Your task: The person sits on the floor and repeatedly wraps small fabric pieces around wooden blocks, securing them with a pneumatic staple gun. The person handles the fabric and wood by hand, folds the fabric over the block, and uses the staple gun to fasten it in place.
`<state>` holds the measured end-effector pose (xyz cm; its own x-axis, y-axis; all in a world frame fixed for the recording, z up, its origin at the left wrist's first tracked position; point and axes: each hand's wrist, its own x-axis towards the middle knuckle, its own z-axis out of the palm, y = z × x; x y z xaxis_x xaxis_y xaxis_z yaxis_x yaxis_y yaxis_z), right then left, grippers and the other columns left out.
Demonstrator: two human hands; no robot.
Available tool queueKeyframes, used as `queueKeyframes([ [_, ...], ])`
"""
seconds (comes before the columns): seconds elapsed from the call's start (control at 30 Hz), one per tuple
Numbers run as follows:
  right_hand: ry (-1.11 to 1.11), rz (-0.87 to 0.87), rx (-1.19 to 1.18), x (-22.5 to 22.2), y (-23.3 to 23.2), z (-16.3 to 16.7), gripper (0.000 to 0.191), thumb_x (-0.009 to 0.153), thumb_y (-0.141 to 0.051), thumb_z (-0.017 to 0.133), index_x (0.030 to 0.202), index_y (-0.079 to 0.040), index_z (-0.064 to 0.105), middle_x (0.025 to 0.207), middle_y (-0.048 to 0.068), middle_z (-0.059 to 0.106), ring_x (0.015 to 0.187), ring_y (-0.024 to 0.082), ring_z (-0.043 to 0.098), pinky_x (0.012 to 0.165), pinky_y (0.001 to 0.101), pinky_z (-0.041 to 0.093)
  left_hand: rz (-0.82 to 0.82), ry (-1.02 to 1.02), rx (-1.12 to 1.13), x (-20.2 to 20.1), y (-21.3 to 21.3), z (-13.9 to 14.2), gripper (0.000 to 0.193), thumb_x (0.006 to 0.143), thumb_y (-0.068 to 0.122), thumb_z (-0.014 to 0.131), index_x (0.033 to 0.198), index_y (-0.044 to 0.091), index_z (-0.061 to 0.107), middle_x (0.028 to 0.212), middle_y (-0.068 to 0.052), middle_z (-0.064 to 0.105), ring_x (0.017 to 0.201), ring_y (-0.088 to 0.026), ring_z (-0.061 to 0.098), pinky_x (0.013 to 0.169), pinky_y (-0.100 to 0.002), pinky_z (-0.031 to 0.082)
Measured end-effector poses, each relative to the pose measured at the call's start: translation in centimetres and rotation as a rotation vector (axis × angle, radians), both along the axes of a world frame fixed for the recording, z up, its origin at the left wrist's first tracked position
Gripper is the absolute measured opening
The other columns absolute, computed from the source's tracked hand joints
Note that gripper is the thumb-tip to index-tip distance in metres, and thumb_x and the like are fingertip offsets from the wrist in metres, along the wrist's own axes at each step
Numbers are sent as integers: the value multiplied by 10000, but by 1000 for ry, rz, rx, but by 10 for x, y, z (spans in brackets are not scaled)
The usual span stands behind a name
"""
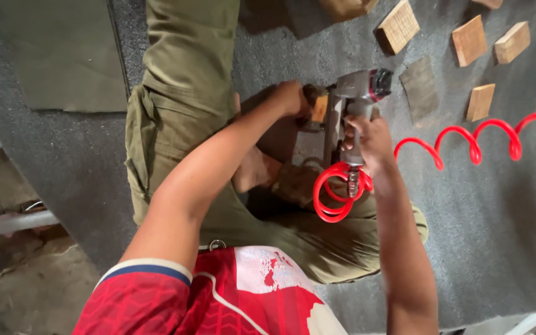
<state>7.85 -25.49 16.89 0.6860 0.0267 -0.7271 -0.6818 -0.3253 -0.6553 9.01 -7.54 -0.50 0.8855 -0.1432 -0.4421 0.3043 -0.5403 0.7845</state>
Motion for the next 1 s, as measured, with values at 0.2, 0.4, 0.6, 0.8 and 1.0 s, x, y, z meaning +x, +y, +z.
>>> queueKeyframes([
  [0.2,-6,48,4,-2,7,-9,85,932,-157,606,951,-75,594,728,10,524,563,130,495,491,321,444,-203,148,-102,-4,6,7,334,782,342,829,635,52,752,601,-100,704,538,-216,699,571,-356,557],
  [0.4,23,23,-15,-2,7,-1,72,940,-138,604,956,-69,596,726,7,524,571,124,491,507,310,442,-233,58,-80,-4,2,0,223,754,245,804,598,98,741,575,-85,686,527,-218,684,529,-374,541],
  [0.6,36,62,17,-3,21,-10,93,937,-145,610,976,-61,601,732,18,540,573,135,511,507,315,457,-177,247,-126,-3,1,-4,258,771,266,811,594,90,746,590,-98,703,523,-206,703,511,-360,545],
  [0.8,-7,30,-228,11,-3,-4,139,921,-152,630,1022,-59,603,789,24,632,613,135,592,528,301,523,3,295,-209,-7,7,5,222,700,222,844,652,26,753,629,-122,719,589,-250,725,559,-419,564],
  [1.0,-330,160,-443,44,-74,6,281,988,-199,632,1172,12,602,907,140,654,726,244,624,586,416,498,28,-78,145,-6,12,9,309,867,235,739,1131,76,769,1178,-158,740,1078,-361,704,878,-475,566],
])
